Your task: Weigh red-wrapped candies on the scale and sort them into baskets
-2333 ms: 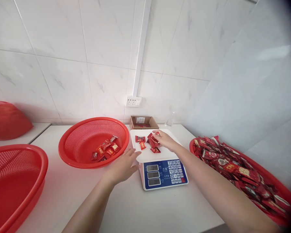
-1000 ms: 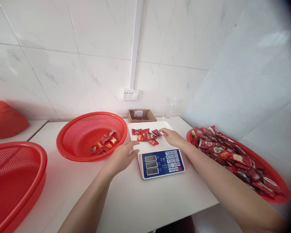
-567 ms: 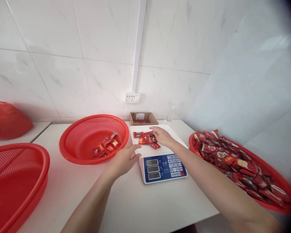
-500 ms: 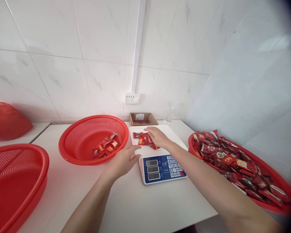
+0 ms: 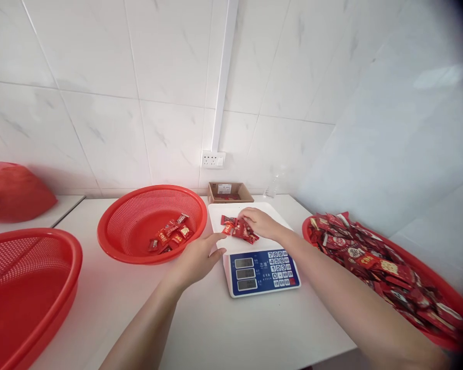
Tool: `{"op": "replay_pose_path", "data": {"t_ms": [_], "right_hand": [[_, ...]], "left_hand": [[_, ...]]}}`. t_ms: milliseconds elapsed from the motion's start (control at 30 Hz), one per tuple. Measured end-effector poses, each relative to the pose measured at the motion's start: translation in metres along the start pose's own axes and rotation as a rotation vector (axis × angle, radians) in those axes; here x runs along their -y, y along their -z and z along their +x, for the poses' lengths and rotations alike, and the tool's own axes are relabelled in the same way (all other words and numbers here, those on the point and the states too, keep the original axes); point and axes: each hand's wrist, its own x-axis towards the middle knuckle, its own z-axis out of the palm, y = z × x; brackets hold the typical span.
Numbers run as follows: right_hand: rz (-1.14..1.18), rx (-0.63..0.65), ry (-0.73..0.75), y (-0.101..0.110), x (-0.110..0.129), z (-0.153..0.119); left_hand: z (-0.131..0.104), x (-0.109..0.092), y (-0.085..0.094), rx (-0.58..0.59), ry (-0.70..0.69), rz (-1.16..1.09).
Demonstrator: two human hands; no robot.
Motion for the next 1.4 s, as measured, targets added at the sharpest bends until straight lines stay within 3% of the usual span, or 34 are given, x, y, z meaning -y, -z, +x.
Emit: {"op": "replay_pose_path", "data": {"t_ms": [200,400,567,767,867,967,1067,1200,1300,1400], "right_hand": [[0.1,0.226,-0.062,0.005,-0.011,-0.036],[0.02,0.083,-0.13,0.001,-0.017,-0.041],[-0.022,-0.029,-0.271,0.032,-0.033,-0.068],[-0.255,-0.076,-0.572,0.071,-0.091,-0.135],[-0.394,-0.08,-0.753,0.073,-0.12,-0.161],[-0.482,-0.177,-0.801,0.066,-0.128,-0.167],[-0.442,-0.261,-0.645,0.055,-0.11,-0.155],[-0.244,-0.455,-0.356,0.024,-0.059,-0.137],[-0.061,-0.603,-0.202,-0.022,-0.011,-0.143],[0.099,-0.49,0.024,-0.076,0.03,-0.161]], "left_hand": [[-0.001,-0.002,0.0,0.013,0.006,0.001],[-0.001,-0.003,0.0,0.026,0.002,0.008],[-0.002,-0.003,0.003,0.004,0.01,0.0],[-0.003,-0.003,0.003,-0.009,0.013,-0.017],[-0.003,-0.002,0.003,-0.013,0.009,-0.016],[-0.002,0.0,0.001,-0.021,0.0,-0.01],[-0.001,0.001,-0.001,-0.028,-0.01,-0.001],[-0.002,-0.002,0.002,-0.061,-0.029,0.03],[-0.005,-0.002,0.013,-0.179,-0.011,0.079],[-0.011,0.01,0.029,-0.345,0.132,0.224]]}}
